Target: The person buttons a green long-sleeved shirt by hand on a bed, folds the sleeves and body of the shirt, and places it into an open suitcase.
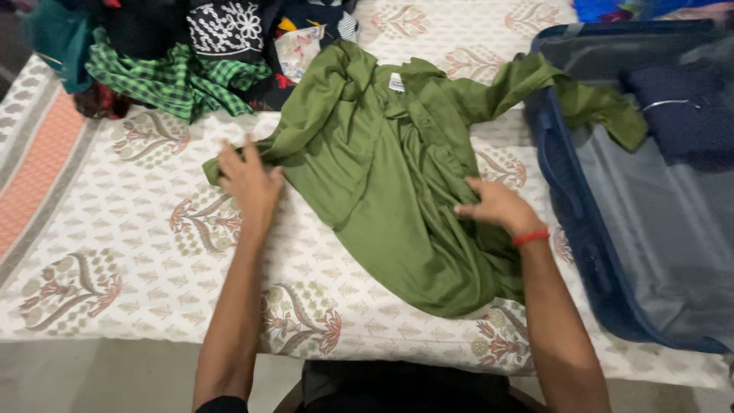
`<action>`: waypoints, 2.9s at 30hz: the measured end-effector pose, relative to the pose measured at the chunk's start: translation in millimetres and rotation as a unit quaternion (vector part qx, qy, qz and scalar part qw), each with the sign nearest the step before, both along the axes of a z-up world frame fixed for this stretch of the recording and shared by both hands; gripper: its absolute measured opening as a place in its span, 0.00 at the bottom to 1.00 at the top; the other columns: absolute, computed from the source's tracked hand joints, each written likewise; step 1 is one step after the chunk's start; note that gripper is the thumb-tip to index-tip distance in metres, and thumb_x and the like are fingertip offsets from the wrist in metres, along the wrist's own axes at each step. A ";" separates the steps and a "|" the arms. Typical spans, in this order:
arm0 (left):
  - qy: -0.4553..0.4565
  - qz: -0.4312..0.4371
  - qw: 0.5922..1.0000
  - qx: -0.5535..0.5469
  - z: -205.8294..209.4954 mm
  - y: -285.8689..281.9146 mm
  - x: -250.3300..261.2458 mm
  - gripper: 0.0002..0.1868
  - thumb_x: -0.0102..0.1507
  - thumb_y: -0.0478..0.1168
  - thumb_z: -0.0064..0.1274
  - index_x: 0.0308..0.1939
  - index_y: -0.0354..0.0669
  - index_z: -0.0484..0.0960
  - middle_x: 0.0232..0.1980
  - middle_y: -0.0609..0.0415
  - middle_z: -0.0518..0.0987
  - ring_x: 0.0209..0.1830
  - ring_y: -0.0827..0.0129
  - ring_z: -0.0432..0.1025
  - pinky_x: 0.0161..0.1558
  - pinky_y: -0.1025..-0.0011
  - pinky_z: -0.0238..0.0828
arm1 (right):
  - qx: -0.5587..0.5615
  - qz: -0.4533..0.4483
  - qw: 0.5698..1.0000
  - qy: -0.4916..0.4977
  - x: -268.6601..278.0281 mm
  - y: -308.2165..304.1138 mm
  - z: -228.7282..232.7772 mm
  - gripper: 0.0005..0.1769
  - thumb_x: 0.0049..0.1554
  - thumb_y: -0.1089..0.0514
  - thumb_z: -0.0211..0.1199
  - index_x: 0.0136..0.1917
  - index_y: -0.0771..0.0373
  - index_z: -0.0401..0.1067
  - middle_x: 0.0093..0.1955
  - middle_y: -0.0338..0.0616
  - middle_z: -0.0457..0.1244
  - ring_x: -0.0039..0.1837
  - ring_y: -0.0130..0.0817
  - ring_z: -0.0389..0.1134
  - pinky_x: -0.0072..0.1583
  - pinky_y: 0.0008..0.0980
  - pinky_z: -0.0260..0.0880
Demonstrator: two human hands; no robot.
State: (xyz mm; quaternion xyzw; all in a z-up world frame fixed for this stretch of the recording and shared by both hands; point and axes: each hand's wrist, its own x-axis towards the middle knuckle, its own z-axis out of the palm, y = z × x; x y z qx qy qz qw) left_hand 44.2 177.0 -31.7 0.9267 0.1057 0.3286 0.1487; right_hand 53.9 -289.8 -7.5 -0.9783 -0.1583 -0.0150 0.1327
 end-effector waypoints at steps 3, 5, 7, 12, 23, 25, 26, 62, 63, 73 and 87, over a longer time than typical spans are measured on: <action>0.128 0.050 0.989 -0.052 -10.1 46.2 5.3 0.36 0.58 0.40 0.62 0.71 0.44 0.73 0.64 0.29 0.70 0.63 0.37 0.65 0.59 0.43 0.62 | -0.010 -0.079 0.994 0.081 -31.7 6.1 -18.1 0.42 0.45 0.48 0.76 0.71 0.51 0.68 0.61 0.61 0.63 0.60 0.63 0.63 0.60 0.52 0.65; 0.171 0.033 0.980 -0.092 -20.7 79.7 27.0 0.25 0.61 0.42 0.61 0.62 0.42 0.79 0.57 0.32 0.77 0.56 0.42 0.70 0.55 0.48 0.66 | 0.009 -0.072 0.997 -0.032 -34.5 0.8 -24.9 0.37 0.44 0.48 0.78 0.66 0.54 0.74 0.58 0.65 0.65 0.61 0.62 0.65 0.60 0.50 0.67; 0.166 -0.044 0.941 -0.293 -28.1 121.5 59.8 0.12 0.62 0.39 0.55 0.46 0.37 0.85 0.39 0.43 0.79 0.37 0.53 0.71 0.40 0.58 0.65 | 0.071 -0.077 0.995 0.000 -26.2 -6.5 -29.3 0.35 0.46 0.48 0.75 0.66 0.55 0.73 0.58 0.59 0.67 0.61 0.57 0.68 0.61 0.47 0.68; -0.347 -0.122 0.773 -0.516 -18.3 187.4 118.6 0.09 0.63 0.25 0.57 0.43 0.36 0.74 0.43 0.51 0.76 0.42 0.68 0.73 0.45 0.69 0.76 | 0.136 -0.135 0.979 0.070 -27.9 -8.3 -25.7 0.33 0.48 0.48 0.73 0.66 0.55 0.73 0.58 0.53 0.70 0.60 0.51 0.70 0.60 0.44 0.69; 0.173 -0.071 0.969 -0.162 -62.2 46.8 83.5 0.35 0.62 0.60 0.69 0.46 0.27 0.78 0.43 0.30 0.81 0.41 0.47 0.75 0.48 0.55 0.72 | 0.282 -0.016 0.953 0.112 -33.8 -29.9 -20.7 0.36 0.50 0.49 0.72 0.68 0.63 0.69 0.60 0.50 0.71 0.60 0.37 0.72 0.61 0.34 0.67; 0.051 -0.007 0.988 0.144 -79.9 28.3 77.6 0.29 0.50 0.66 0.71 0.42 0.52 0.88 0.54 0.32 0.81 0.61 0.41 0.74 0.49 0.38 0.67 | 0.225 -0.054 0.960 0.156 -40.9 -40.7 -18.7 0.34 0.50 0.48 0.72 0.67 0.64 0.72 0.57 0.51 0.71 0.57 0.37 0.72 0.60 0.34 0.69; 0.049 -0.012 0.988 0.144 -79.6 26.8 77.4 0.29 0.50 0.66 0.71 0.42 0.52 0.88 0.54 0.32 0.81 0.61 0.41 0.74 0.49 0.38 0.67 | 0.166 -0.089 0.961 0.202 -45.9 -46.8 -17.0 0.31 0.51 0.48 0.73 0.65 0.64 0.75 0.55 0.51 0.72 0.55 0.37 0.72 0.59 0.35 0.70; 0.240 -0.300 0.913 -0.138 52.1 -77.3 -201.2 0.49 0.47 0.37 0.71 0.72 0.48 0.67 0.69 0.31 0.63 0.67 0.37 0.62 0.63 0.54 0.62 | 0.168 0.044 0.982 0.075 -210.8 -45.0 21.5 0.45 0.46 0.60 0.71 0.76 0.62 0.63 0.73 0.58 0.58 0.72 0.51 0.57 0.68 0.45 0.56; 0.221 -0.285 0.924 -0.129 47.1 -81.1 -202.5 0.44 0.47 0.33 0.68 0.68 0.47 0.72 0.62 0.34 0.68 0.62 0.40 0.65 0.60 0.54 0.65 | 0.168 0.042 0.982 0.077 -210.2 -41.1 15.2 0.45 0.46 0.60 0.71 0.76 0.62 0.63 0.73 0.58 0.58 0.72 0.51 0.57 0.68 0.45 0.56; 0.237 -0.385 0.852 -0.265 62.8 -36.1 -223.0 0.26 0.45 0.21 0.51 0.45 0.41 0.88 0.32 0.51 0.73 0.32 0.66 0.70 0.36 0.69 0.66 | 0.265 -0.043 0.962 0.058 -229.8 -65.2 18.3 0.27 0.51 0.71 0.53 0.60 0.61 0.81 0.37 0.45 0.65 0.38 0.32 0.62 0.42 0.32 0.61; 0.608 -0.273 0.742 -0.071 140.0 -51.1 -223.0 0.37 0.53 0.65 0.64 0.64 0.57 0.81 0.50 0.52 0.83 0.51 0.60 0.79 0.53 0.64 0.75 | 0.000 -0.038 0.953 0.300 -225.6 -39.6 95.2 0.36 0.52 0.53 0.70 0.73 0.40 0.68 0.50 0.42 0.72 0.45 0.34 0.72 0.49 0.33 0.73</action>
